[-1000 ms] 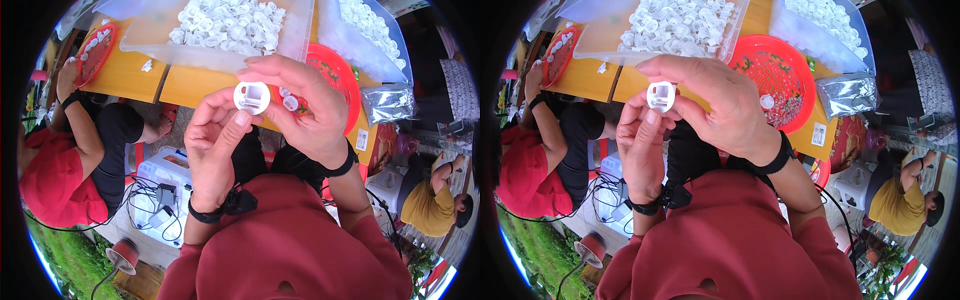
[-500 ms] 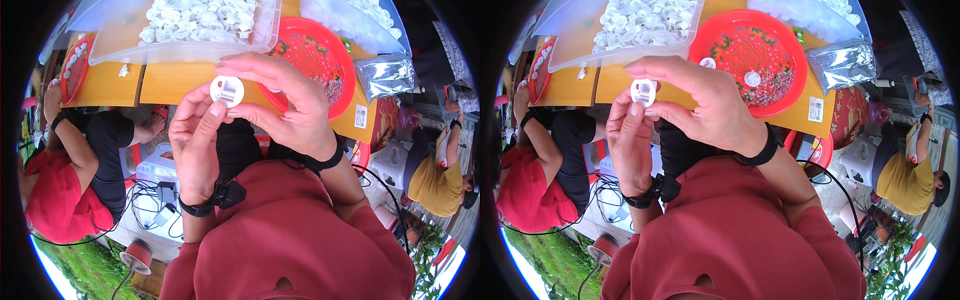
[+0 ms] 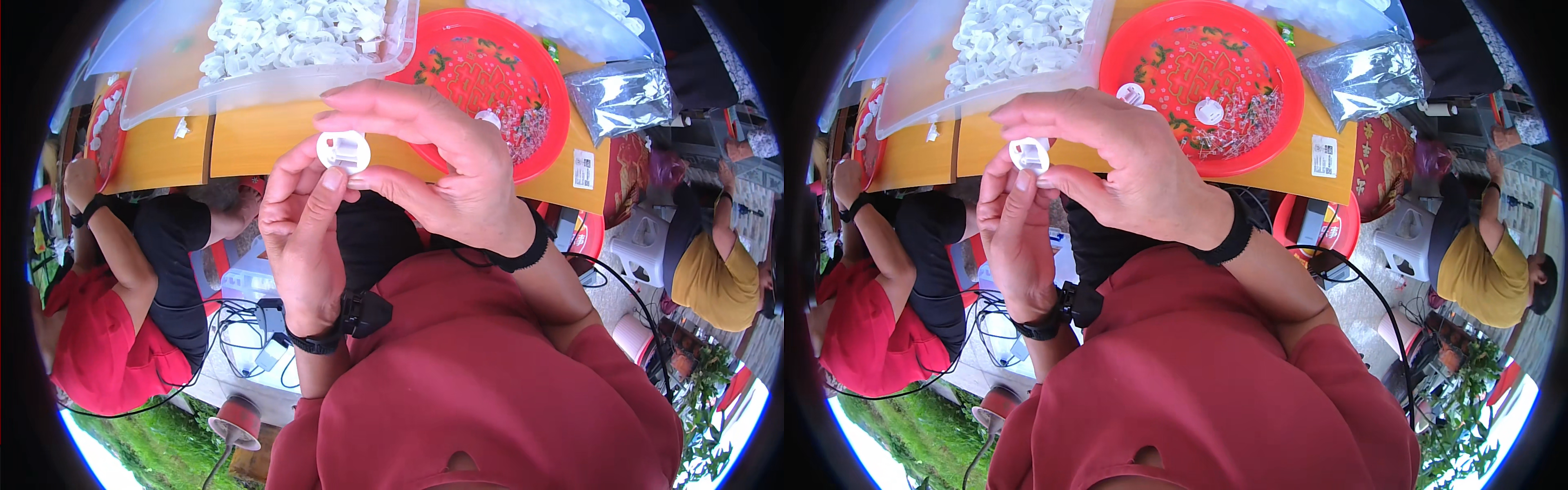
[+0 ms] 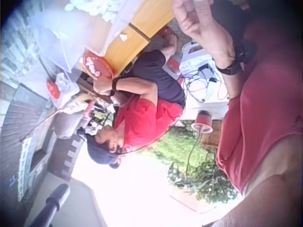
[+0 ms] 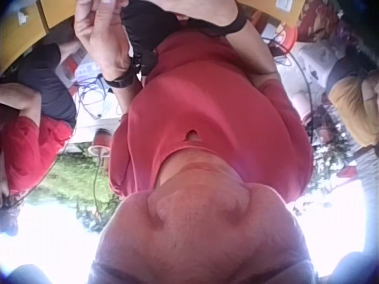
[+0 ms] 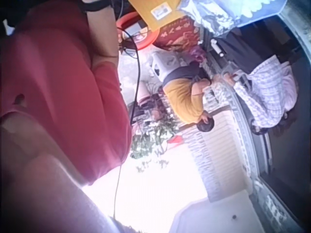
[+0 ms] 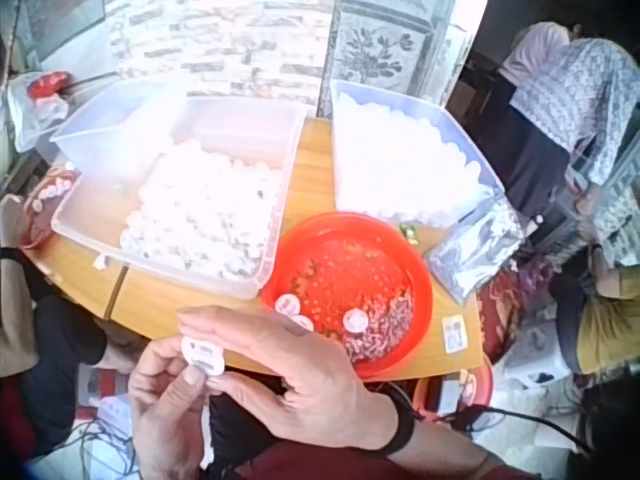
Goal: The person picks up a white plastic base and a small electronic component from a red tray, inserts the component into the base, and places the assembled unit back onto the tray before reaching for another base from a clear plastic bin.
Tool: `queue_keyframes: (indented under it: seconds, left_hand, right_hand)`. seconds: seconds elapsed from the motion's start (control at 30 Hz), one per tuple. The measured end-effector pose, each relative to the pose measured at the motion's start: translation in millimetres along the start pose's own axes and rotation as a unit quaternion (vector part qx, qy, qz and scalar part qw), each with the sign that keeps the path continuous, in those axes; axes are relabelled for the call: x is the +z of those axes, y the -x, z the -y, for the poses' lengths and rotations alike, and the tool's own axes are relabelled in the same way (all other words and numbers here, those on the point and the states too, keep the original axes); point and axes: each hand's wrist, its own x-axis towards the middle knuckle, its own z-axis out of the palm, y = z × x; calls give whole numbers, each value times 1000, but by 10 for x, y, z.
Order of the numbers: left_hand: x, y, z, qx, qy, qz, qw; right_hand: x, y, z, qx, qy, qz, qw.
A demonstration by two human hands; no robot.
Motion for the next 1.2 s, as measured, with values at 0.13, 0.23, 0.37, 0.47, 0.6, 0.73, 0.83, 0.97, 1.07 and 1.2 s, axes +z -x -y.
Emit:
queue_keyframes:
  seconds: [0.13,0.23,0.37,0.47,0.6,0.73,0.83,0.97,1.07,1.2]
  left_hand:
    - [68,-12,-10,-25,16,-21,999]
    - [81,-17,-9,-47,32,-26,998]
    - [68,-35,12,-65,42,-2,997]
    - [93,-42,22,-68,43,2,997]
    - [111,-44,36,-81,46,-10,996]
    - [110,-41,47,-83,51,-9,995]
    - [122,-35,49,-76,42,-24,996]
    - [133,-27,46,-57,28,-37,997]
    - [148,-15,28,-50,17,-43,998]
    - [146,-5,23,-47,11,-48,998]
  right_hand:
    - [-58,8,6,1,15,30,999]
    - [-39,14,7,17,10,33,999]
    - [-22,44,-63,4,8,-5,1000]
    - [25,71,-76,23,-39,-39,998]
    - [-18,73,-74,28,-19,-22,999]
    - [-21,85,-72,42,-22,-13,999]
    - [-10,82,-86,54,-52,-12,997]
    - [-42,85,-99,73,-79,11,994]
    - [-63,90,-122,61,-62,26,996]
    - [-77,74,-120,71,-82,42,993]
